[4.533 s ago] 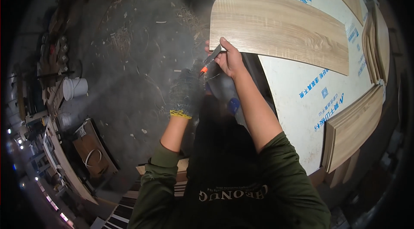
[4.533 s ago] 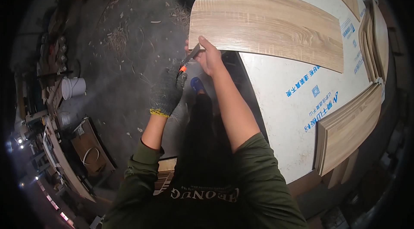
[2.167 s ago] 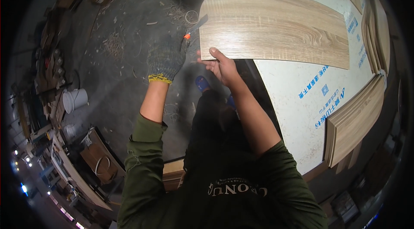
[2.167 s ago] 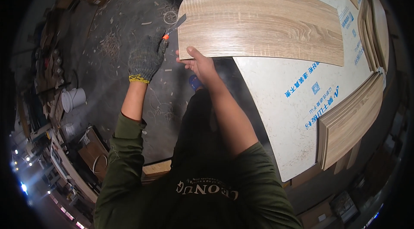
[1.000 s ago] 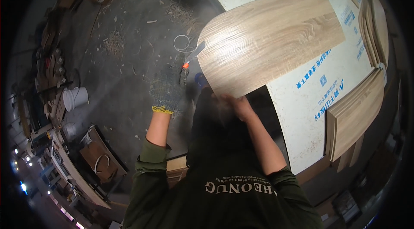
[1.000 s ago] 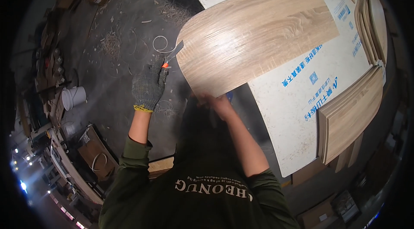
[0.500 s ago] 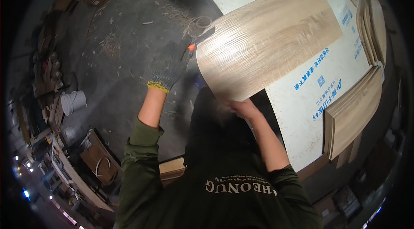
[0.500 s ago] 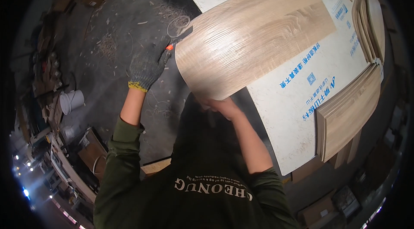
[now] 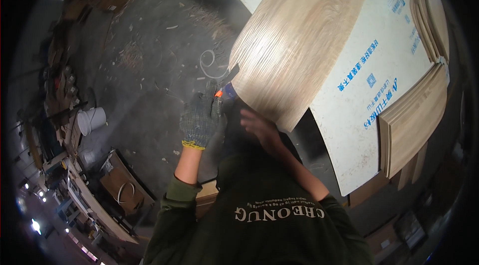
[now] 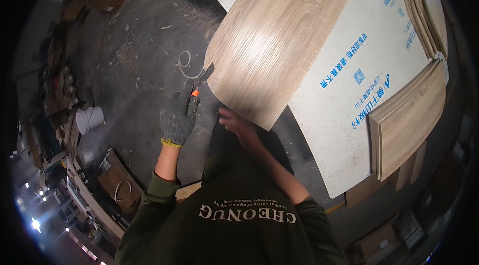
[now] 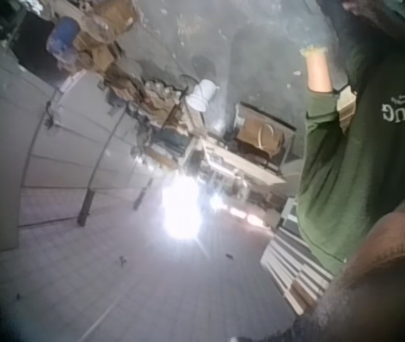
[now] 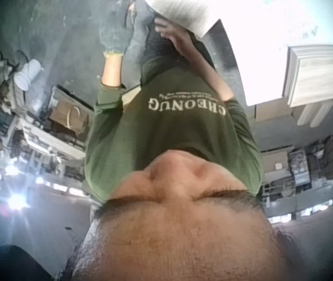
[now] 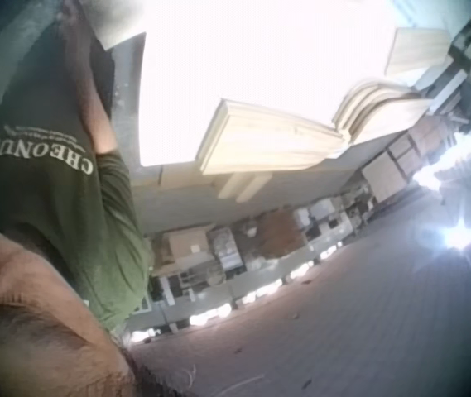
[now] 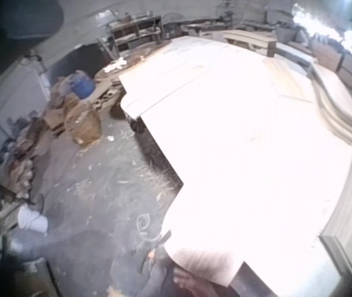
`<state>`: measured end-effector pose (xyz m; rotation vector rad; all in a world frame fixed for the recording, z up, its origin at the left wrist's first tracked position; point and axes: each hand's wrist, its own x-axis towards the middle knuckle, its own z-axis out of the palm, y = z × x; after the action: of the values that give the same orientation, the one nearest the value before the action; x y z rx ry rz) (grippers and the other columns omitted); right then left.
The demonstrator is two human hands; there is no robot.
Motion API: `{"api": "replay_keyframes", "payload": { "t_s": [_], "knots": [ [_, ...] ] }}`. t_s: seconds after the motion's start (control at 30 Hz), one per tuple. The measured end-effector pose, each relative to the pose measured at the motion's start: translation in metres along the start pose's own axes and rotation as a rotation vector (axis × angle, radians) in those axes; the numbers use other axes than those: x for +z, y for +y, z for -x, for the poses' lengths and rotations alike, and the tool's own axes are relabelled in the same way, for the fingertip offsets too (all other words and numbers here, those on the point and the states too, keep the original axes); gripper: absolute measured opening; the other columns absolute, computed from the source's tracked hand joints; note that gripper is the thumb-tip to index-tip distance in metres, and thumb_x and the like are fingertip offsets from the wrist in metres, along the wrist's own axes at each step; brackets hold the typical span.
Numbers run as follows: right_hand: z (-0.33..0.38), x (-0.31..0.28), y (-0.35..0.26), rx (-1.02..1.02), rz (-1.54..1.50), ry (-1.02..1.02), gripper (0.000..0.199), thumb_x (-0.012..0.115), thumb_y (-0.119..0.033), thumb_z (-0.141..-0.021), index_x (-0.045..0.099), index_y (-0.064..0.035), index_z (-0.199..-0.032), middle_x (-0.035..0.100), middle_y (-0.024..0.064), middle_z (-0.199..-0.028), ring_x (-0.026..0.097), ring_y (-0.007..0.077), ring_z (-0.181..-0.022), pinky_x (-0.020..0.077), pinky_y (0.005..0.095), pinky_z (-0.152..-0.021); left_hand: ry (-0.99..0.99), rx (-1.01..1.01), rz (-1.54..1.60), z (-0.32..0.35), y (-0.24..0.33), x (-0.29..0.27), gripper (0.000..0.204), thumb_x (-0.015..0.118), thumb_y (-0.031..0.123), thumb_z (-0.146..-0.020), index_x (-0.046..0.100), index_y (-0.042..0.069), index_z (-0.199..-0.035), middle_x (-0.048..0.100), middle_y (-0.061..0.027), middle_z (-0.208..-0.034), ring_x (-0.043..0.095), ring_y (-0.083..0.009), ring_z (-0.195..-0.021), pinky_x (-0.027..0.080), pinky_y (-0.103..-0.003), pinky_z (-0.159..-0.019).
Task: Trimming the excess laminate or veneer from the edges of curved wooden furniture panels using a utility knife.
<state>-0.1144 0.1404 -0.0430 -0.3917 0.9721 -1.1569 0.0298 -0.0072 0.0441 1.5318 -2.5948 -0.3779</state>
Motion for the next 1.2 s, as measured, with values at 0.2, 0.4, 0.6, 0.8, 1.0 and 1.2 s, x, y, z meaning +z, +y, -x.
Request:
{"api": "replay_keyframes", "payload": {
  "t_s": [0.2,0.4,0.6,0.8,1.0,1.2],
  "knots": [
    [-0.030,0.021,0.004,-0.001,-0.455,0.433,0.040,0.053,-0.032,-0.097,0.051,0.0012,-0.121,0.062,0.0128,-0.116,0.059,0.0212,-0.106,0.0448,0.0337,-0.092,0.035,0.058,-0.073,-0.018,-0.007,-0.005,0.038,0.060,0.032,-0.089,0.060,0.015,-0.123,0.064,-0.0170,-0.092,0.063,-0.0365,-0.078,0.049,-0.044,-0.069],
    [-0.029,0.016,0.003,-0.006,-0.492,0.426,0.035,0.054,-0.029,-0.097,0.053,0.0005,-0.117,0.064,0.0130,-0.109,0.060,0.0196,-0.097,0.0458,0.0323,-0.086,-0.082,0.050,-0.161,-0.026,-0.009,-0.005,0.042,0.050,0.037,-0.093,0.056,0.017,-0.130,0.064,-0.0142,-0.097,0.063,-0.0334,-0.083,0.048,-0.046,-0.073],
    [-0.028,0.010,0.011,-0.006,-0.475,0.336,0.038,0.050,-0.029,-0.099,0.049,-0.0027,-0.126,0.058,0.0169,-0.123,0.055,0.0241,-0.107,0.0408,0.0361,-0.095,-0.026,0.119,-0.151,-0.036,-0.014,-0.003,0.042,0.059,0.034,-0.089,0.057,0.018,-0.129,0.064,-0.0147,-0.089,0.063,-0.0337,-0.078,0.049,-0.045,-0.070],
    [-0.024,0.014,0.001,0.015,-0.445,0.357,0.038,0.051,-0.028,-0.097,0.049,-0.0012,-0.124,0.057,0.0189,-0.124,0.056,0.0256,-0.108,0.0415,0.0364,-0.095,0.058,0.177,-0.169,-0.063,-0.017,0.002,0.043,0.060,0.034,-0.089,0.057,0.019,-0.129,0.064,-0.0135,-0.090,0.063,-0.0323,-0.078,0.050,-0.044,-0.068],
    [-0.024,0.021,-0.003,-0.019,-0.427,0.392,0.033,0.050,-0.029,-0.098,0.055,-0.0007,-0.115,0.063,0.0146,-0.115,0.059,0.0185,-0.097,0.0449,0.0324,-0.088,-0.057,0.189,-0.168,-0.093,-0.020,-0.005,0.042,0.059,0.035,-0.089,0.059,0.018,-0.127,0.065,-0.0136,-0.093,0.064,-0.0316,-0.080,0.050,-0.043,-0.069],
    [-0.019,0.017,0.002,0.016,-0.527,0.344,0.034,0.052,-0.029,-0.097,0.057,-0.0019,-0.116,0.061,0.0161,-0.122,0.058,0.0213,-0.108,0.0426,0.0337,-0.092,-0.053,0.299,-0.186,-0.107,-0.026,-0.010,0.040,0.057,0.038,-0.090,0.061,0.016,-0.124,0.065,-0.0133,-0.089,0.063,-0.0321,-0.077,0.049,-0.045,-0.068]
  ]
}}
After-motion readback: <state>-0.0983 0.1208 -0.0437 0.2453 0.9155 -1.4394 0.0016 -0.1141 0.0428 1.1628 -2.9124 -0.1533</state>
